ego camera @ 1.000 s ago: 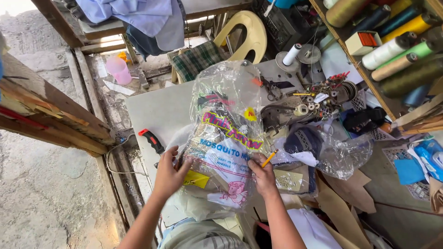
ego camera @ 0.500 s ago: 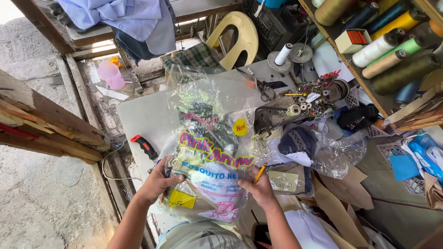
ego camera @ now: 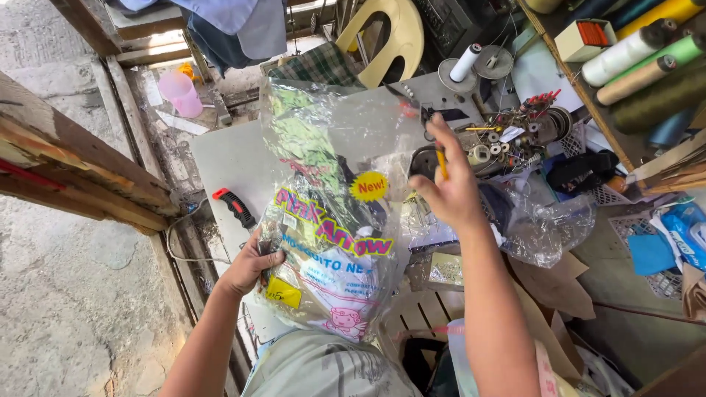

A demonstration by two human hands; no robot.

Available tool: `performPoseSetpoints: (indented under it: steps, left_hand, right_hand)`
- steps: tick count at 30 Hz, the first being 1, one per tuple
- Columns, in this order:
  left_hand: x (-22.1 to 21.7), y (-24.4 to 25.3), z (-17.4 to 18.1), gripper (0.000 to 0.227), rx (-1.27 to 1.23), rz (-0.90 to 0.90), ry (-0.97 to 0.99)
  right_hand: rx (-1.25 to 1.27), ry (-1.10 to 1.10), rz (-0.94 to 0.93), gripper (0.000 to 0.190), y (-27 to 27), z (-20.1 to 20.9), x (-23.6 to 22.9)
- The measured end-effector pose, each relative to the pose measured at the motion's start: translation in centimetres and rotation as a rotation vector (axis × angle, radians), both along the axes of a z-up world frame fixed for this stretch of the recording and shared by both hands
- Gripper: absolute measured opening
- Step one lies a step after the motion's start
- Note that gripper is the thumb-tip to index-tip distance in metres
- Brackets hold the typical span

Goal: The person marks a large sheet of brown paper with a pencil and then uses scissors to cut along the drawn lines. After cutting, the person moves to a cluttered sewing station, picks up a plastic bag containing a mosquito net, and writes on the bag with the pencil.

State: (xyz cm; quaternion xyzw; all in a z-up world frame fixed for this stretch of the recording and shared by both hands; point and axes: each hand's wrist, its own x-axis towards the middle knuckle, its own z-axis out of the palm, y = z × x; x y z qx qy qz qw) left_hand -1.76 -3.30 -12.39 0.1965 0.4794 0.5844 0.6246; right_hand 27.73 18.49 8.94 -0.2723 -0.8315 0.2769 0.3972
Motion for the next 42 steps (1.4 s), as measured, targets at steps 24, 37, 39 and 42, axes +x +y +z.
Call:
performPoseSetpoints:
  steps: [24,37,39,42]
  left_hand:
    - [2.2,0.7,3.4,0.05,-0.104,0.037,0.083]
    - [2.9,1.3,3.3,0.058,0.122,-0.097,0.308]
    - [4.1,0.7,6.2,0.055,0.123,-0.059,0.268]
    - [4.1,0.8,8.5,0.048,0.121,-0.022,0.29]
  right_hand:
    - [-0.723,-0.077,0.391,0.035,7.5,8.1,0.1]
    - [-0.337,-1.011,0.314,0.056,-0.7,11.7,-4.6]
    - [-0.563,-1.217,0.512,0.051,-0.4,10.1,-4.7]
    - [-0.427,-1.413,0.483,0.051,1.5,3.6,-4.4]
